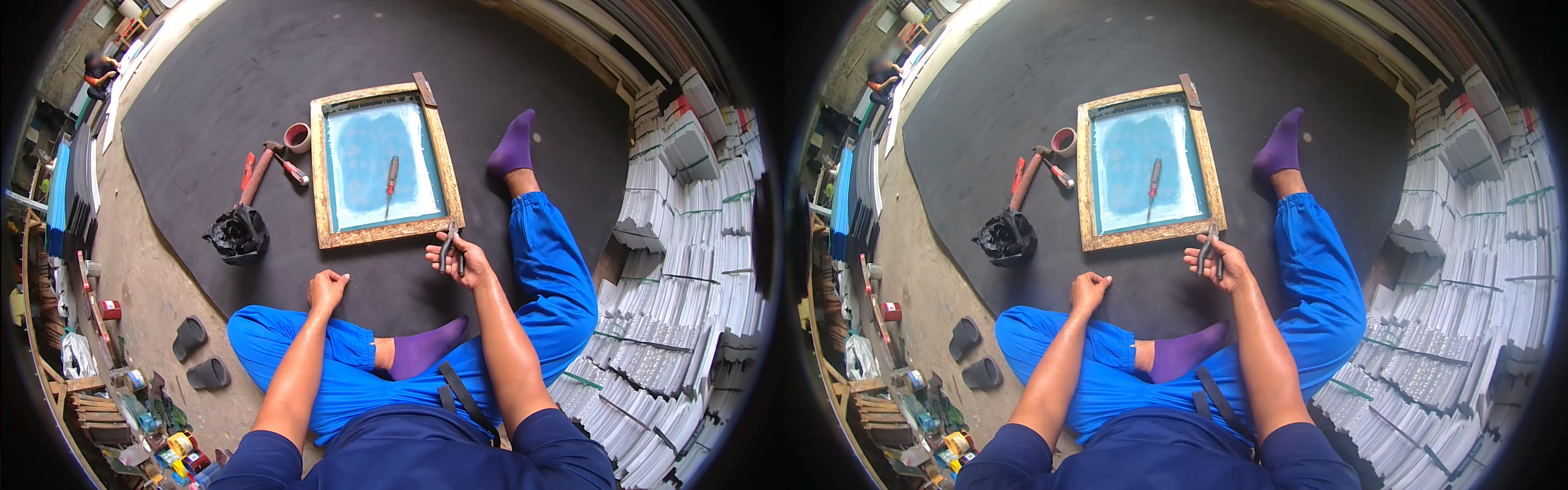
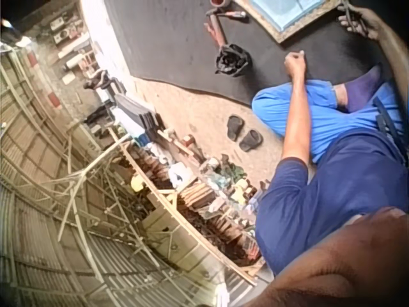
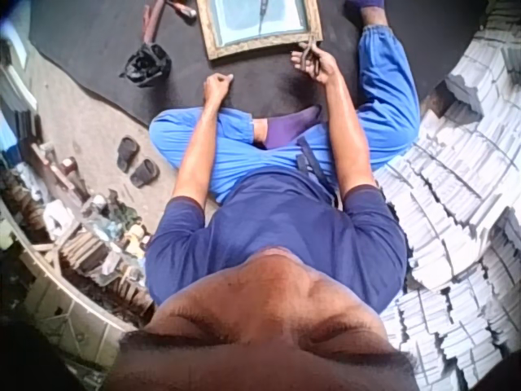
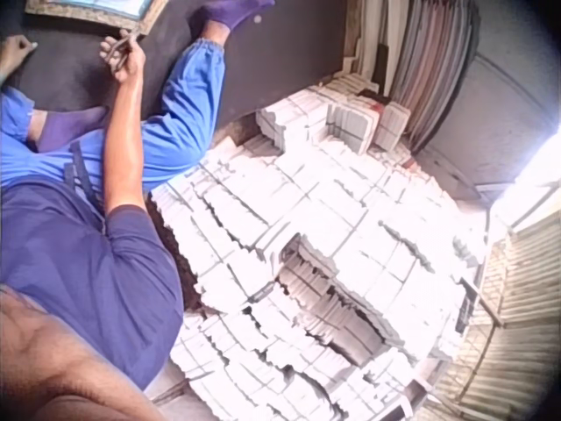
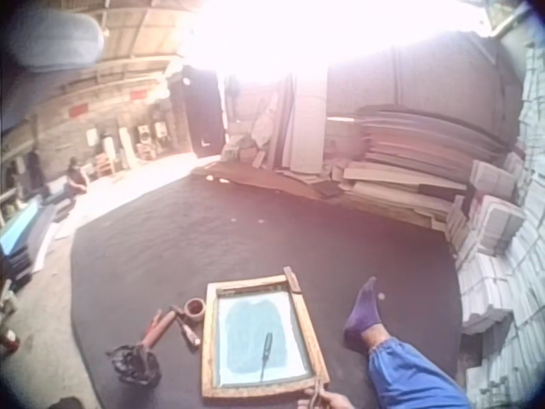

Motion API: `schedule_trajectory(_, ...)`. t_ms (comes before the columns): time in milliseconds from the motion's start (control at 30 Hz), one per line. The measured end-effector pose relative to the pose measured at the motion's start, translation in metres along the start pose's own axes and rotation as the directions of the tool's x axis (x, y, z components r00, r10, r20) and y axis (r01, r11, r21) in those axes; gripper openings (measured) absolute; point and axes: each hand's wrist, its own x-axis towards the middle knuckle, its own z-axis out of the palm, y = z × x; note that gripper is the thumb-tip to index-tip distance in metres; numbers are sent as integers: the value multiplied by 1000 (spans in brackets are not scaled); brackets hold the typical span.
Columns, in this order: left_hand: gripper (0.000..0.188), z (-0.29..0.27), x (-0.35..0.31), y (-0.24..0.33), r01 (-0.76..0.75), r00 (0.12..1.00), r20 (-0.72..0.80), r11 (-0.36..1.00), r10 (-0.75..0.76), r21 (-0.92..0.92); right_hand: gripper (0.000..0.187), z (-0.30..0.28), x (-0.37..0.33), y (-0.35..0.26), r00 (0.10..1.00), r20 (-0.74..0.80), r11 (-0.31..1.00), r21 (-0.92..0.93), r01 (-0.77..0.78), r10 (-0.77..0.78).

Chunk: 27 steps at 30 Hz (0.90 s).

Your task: The person sits on the floor and uses a screwdriver to adjust the wooden frame of a picture. They then use pliers to pull out small nails or staples from the frame's edge.

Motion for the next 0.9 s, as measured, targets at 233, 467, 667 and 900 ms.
schedule_trajectory(233,36,1,1,1,12,1000,-18,1000,-12,-8,39,-9,-2,-6,998,30,997,38,-64,63)
schedule_trajectory(467,37,3,3,-1,-4,999,-46,1000,3,-22,16,20,-7,0,946,-296,877,-479,-26,-134)
schedule_trajectory(667,37,5,5,-5,-23,998,-57,998,20,-53,17,12,1,13,830,-283,518,-855,8,-480)
schedule_trajectory(900,37,9,4,-3,-23,998,-54,998,20,-66,29,13,10,37,606,-87,73,-996,-48,-791)
